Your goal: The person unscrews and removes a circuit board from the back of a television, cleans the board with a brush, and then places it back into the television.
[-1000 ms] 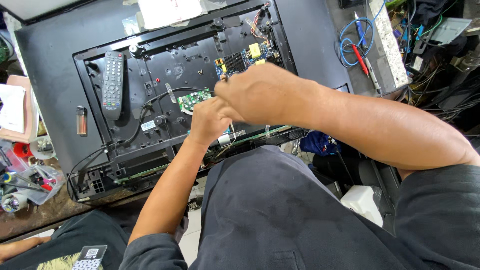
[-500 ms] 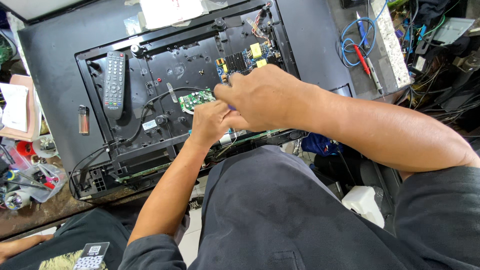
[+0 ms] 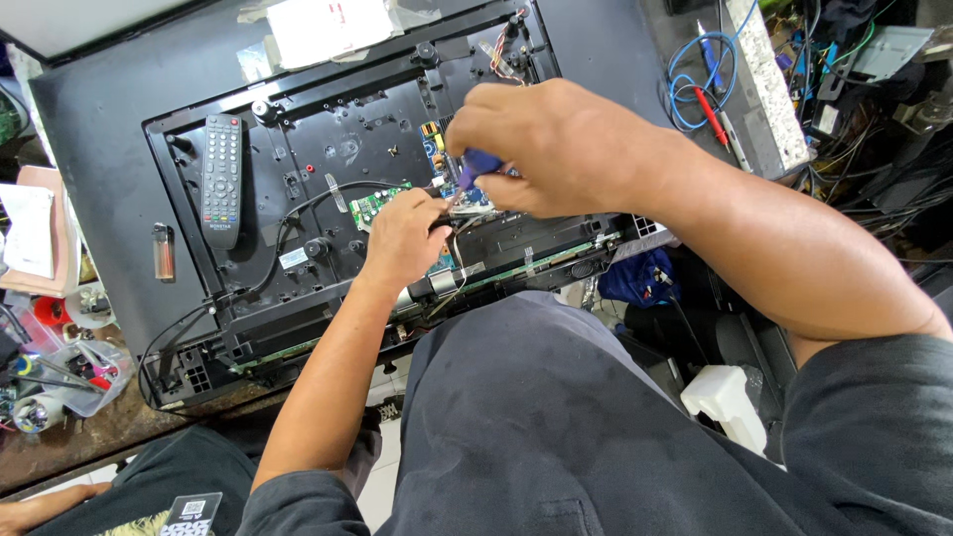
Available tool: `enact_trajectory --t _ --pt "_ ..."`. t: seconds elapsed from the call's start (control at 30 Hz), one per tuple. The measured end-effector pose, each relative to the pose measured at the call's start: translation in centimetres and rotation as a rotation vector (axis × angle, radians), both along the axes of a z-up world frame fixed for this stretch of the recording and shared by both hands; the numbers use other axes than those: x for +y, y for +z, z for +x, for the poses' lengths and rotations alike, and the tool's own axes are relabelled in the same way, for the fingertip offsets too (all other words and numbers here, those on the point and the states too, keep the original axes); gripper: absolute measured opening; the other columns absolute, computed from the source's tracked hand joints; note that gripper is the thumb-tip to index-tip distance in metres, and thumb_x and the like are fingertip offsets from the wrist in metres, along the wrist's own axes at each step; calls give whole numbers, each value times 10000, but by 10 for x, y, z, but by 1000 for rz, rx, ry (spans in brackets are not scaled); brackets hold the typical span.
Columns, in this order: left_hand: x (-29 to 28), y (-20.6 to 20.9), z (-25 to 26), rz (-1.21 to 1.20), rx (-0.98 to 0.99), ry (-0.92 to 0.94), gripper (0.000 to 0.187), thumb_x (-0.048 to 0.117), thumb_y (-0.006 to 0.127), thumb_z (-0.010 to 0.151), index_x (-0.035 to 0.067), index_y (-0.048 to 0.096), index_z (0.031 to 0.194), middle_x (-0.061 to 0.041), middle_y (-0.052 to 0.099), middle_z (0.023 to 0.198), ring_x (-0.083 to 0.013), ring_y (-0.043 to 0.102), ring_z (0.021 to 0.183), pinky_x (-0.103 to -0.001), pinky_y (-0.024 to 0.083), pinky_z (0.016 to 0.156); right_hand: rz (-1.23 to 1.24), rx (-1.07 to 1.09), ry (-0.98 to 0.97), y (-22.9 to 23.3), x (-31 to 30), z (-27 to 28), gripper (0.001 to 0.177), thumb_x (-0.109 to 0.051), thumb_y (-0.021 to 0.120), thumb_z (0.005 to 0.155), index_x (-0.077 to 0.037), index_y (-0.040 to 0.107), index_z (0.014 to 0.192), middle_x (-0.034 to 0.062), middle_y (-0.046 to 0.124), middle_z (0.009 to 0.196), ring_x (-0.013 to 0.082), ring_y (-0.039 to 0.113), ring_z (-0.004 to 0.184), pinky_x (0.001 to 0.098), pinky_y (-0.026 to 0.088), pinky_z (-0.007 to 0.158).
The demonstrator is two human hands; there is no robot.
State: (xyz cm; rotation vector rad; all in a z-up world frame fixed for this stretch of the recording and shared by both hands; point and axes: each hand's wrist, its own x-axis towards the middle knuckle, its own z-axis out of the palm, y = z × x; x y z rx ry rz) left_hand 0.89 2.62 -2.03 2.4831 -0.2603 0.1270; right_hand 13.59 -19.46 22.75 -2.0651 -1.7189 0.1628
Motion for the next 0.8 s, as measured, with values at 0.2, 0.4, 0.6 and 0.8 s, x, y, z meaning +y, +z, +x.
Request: enact_trajectory --t 0.2,0.4,0.6,0.8 --pt "-5 -21 1 237 -129 -172 73 37 775 873 106 757 857 -45 552 784 -288 571 758 -422 451 683 83 102 -153 18 -42 4 248 0 673 883 -79 642 1115 78 620 974 254 586 798 376 464 708" --pt "-6 -20 5 394 -191 -264 166 79 796 888 162 849 1021 4 620 850 -254 542 805 -387 413 711 2 62 -431 3 -103 8 382 -296 805 1022 -58 638 1269 126 630 1117 313 634 944 417 511 650" --pt "-3 -20 8 482 -222 -297 85 89 787 870 173 770 877 12 582 814 -236 517 821 -376 391 720 -48 203 -756 -44 -141 3 320 -317 668 1069 -113 527 1273 52 746 1065 332 672 623 498 545 653" --pt "-4 -17 8 456 -230 -304 83 129 796 898 148 718 875 -13 571 827 -247 514 803 -385 390 698 -55 209 -831 -69 -157 4 296 -325 667 1084 -128 535 1260 123 595 789 330 595 567 481 499 571"
